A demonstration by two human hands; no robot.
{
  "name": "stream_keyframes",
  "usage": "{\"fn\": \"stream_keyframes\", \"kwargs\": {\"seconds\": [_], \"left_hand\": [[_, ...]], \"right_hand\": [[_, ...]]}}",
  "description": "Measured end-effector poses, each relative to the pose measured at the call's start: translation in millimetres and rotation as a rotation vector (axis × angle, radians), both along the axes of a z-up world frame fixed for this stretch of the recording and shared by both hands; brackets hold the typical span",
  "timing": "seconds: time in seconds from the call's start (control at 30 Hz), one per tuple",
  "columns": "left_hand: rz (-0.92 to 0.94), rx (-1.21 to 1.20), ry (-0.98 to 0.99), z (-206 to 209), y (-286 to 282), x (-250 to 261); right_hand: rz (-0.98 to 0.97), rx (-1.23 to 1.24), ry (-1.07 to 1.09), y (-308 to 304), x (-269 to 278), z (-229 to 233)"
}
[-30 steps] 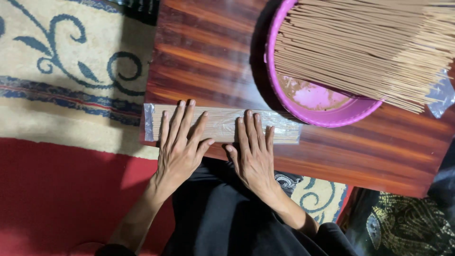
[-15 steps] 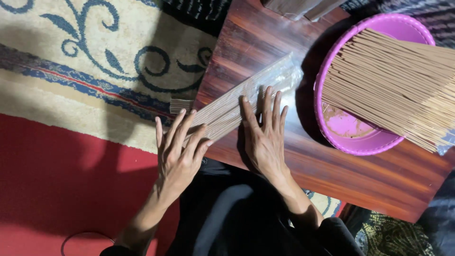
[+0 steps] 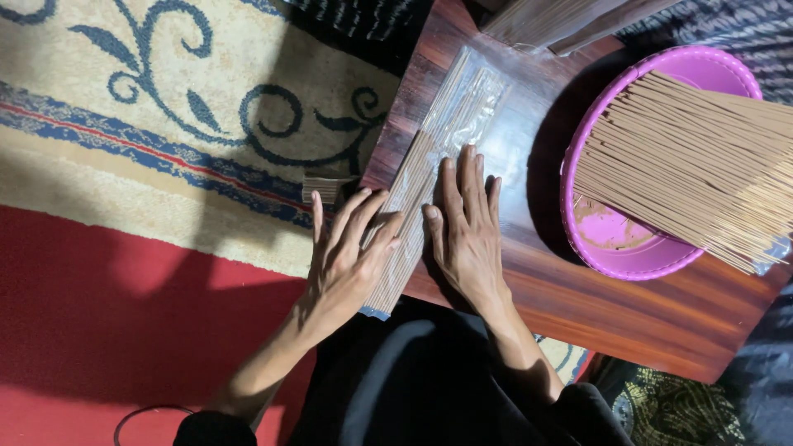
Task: Packaging bundles of incense sticks into clear plastic sleeves.
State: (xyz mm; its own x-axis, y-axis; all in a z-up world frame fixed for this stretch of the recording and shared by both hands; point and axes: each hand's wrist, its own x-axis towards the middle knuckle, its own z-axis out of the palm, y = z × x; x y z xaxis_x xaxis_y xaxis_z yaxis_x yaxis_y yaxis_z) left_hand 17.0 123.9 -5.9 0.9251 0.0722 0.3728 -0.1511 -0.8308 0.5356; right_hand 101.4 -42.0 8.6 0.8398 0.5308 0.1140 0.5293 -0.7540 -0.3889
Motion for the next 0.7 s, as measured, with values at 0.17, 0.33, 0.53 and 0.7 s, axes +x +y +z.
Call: {"fn": "stream_keyframes", "kwargs": {"seconds": [0.17, 0.33, 0.53, 0.7], "left_hand": [[0.008, 0.004, 0.058, -1.4, 3.9, 12.3], [0.060, 0.020, 0.051, -1.3, -0.1, 14.7], [0.073, 0.028, 0.041, -5.2, -1.4, 16.3], [0.016, 0.028, 0.126, -2.6, 1.7, 21.0]], "right_hand": [[-0.028, 0.048, 0.019, -5.4, -4.8, 0.2], [0.038, 0.061, 0.080, -8.3, -18.5, 0.2], [0.061, 0.023, 0.023, -1.1, -14.9, -3.5], [-0.001, 0.006, -0.025, -0.2, -12.0, -2.5]]}}
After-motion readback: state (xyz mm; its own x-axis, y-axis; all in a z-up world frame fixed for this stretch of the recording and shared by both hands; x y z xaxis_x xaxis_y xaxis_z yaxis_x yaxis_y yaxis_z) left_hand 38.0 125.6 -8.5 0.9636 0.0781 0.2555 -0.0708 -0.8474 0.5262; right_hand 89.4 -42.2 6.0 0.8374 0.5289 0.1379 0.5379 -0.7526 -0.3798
